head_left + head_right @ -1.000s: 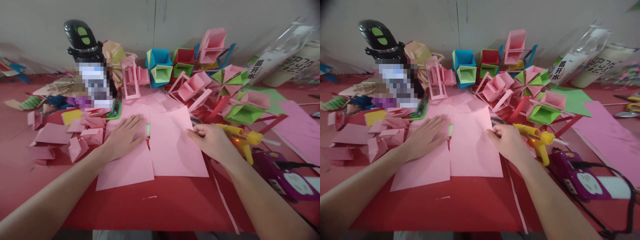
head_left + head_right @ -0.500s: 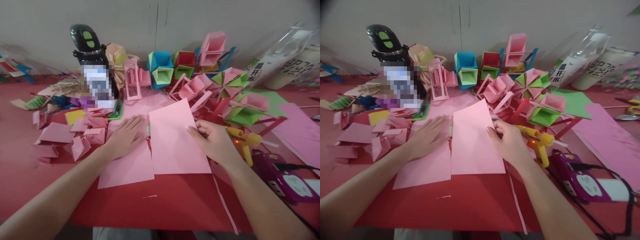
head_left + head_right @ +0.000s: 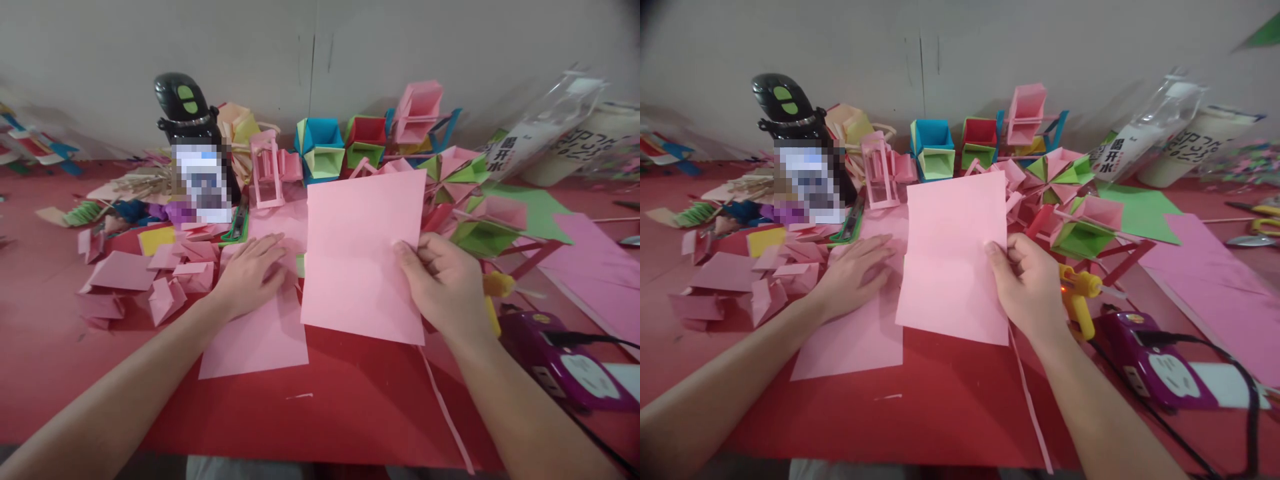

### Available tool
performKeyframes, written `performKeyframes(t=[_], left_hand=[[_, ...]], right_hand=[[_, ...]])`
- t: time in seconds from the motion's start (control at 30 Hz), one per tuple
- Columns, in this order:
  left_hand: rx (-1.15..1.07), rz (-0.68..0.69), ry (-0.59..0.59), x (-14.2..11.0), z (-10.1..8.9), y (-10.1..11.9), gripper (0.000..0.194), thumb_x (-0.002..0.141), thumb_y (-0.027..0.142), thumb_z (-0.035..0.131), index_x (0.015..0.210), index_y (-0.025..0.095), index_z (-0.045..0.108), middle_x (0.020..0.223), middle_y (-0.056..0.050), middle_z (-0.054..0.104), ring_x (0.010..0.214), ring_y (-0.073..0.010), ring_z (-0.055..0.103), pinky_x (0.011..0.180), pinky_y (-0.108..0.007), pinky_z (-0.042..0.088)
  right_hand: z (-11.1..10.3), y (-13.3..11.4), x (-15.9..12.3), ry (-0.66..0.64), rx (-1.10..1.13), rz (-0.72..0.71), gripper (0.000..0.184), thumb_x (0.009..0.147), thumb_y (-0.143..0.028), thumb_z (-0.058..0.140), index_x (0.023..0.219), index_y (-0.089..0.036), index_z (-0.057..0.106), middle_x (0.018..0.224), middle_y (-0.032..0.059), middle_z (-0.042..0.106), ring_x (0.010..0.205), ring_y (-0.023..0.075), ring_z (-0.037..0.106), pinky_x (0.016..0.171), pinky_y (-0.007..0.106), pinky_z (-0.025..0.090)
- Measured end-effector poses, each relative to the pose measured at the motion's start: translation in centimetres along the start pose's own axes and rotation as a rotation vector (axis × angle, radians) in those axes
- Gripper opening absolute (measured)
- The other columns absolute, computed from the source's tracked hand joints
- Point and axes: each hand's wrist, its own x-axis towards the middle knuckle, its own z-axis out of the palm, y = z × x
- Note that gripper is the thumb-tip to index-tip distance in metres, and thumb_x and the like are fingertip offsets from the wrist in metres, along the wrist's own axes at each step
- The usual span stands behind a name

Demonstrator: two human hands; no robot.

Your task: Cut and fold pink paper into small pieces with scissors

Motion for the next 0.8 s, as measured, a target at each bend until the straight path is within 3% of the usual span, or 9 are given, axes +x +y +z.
performKeyframes(t=[0.13, 0.2, 0.27, 0.4, 0.7, 0.8], left_hand=[[-0.524, -0.072, 0.13, 0.1, -0.8, 1.4, 0.033, 0.098, 0.03, 0.043, 0.107, 0.017, 0.072, 0.125, -0.012, 0.072, 0.122, -0.0271, 0.063, 0.109, -0.047, 0.045], [-0.856, -0.179, 0.074, 0.0, -1.0, 2.3, 0.039, 0.101, 0.039, 0.041, 0.103, 0.015, 0.071, 0.104, -0.013, 0.076, 0.099, -0.0247, 0.072, 0.092, -0.042, 0.055], [-1.065, -0.274, 0.004, -0.1, -1.2, 3.2, 0.035, 0.097, 0.045, 0.052, 0.105, 0.013, 0.066, 0.082, -0.008, 0.075, 0.072, -0.0199, 0.071, 0.07, -0.034, 0.057], [-1.153, -0.384, 0.005, -0.1, -1.3, 3.7, 0.037, 0.083, 0.032, 0.077, 0.111, 0.015, 0.06, 0.069, 0.001, 0.068, 0.058, -0.0132, 0.065, 0.057, -0.025, 0.052], [-1.203, -0.423, -0.004, 0.0, -1.0, 3.1, 0.029, 0.076, 0.03, 0.083, 0.094, 0.015, 0.066, 0.071, 0.001, 0.067, 0.058, -0.0112, 0.062, 0.057, -0.025, 0.051], [-1.216, -0.451, -0.001, 0.1, -0.9, 3.2, 0.027, 0.074, 0.027, 0.084, 0.09, 0.015, 0.066, 0.074, 0.001, 0.067, 0.06, -0.0101, 0.061, 0.058, -0.024, 0.051]], right_hand=[[0.6, 0.4, 0.0, -0.024, 0.104, 0.028, 0.028, 0.094, -0.043, 0.061, 0.077, -0.021, 0.056, 0.065, -0.0002, 0.058, 0.056, 0.0132, 0.048, 0.051, 0.027, 0.036], [0.8, 0.5, 0.1, -0.02, 0.114, 0.033, 0.028, 0.094, -0.043, 0.061, 0.077, -0.021, 0.058, 0.064, -0.0003, 0.057, 0.056, 0.013, 0.047, 0.051, 0.027, 0.036], [0.9, 0.5, 0.1, -0.022, 0.134, 0.046, 0.029, 0.093, -0.044, 0.062, 0.077, -0.021, 0.059, 0.064, -0.0004, 0.057, 0.056, 0.0128, 0.047, 0.051, 0.027, 0.036], [1.1, 0.4, 0.2, -0.044, 0.214, 0.081, 0.029, 0.092, -0.047, 0.063, 0.08, -0.021, 0.061, 0.069, 0.0009, 0.061, 0.06, 0.0139, 0.051, 0.055, 0.027, 0.04], [1.6, 0.7, 0.1, -0.084, 0.257, 0.094, 0.031, 0.092, -0.049, 0.062, 0.079, -0.021, 0.059, 0.067, -0.0007, 0.057, 0.057, 0.013, 0.048, 0.051, 0.025, 0.037], [1.7, 0.5, 0.2, -0.09, 0.272, 0.093, 0.029, 0.092, -0.048, 0.062, 0.082, -0.021, 0.061, 0.07, 0.0001, 0.06, 0.062, 0.0145, 0.055, 0.055, 0.026, 0.043]])
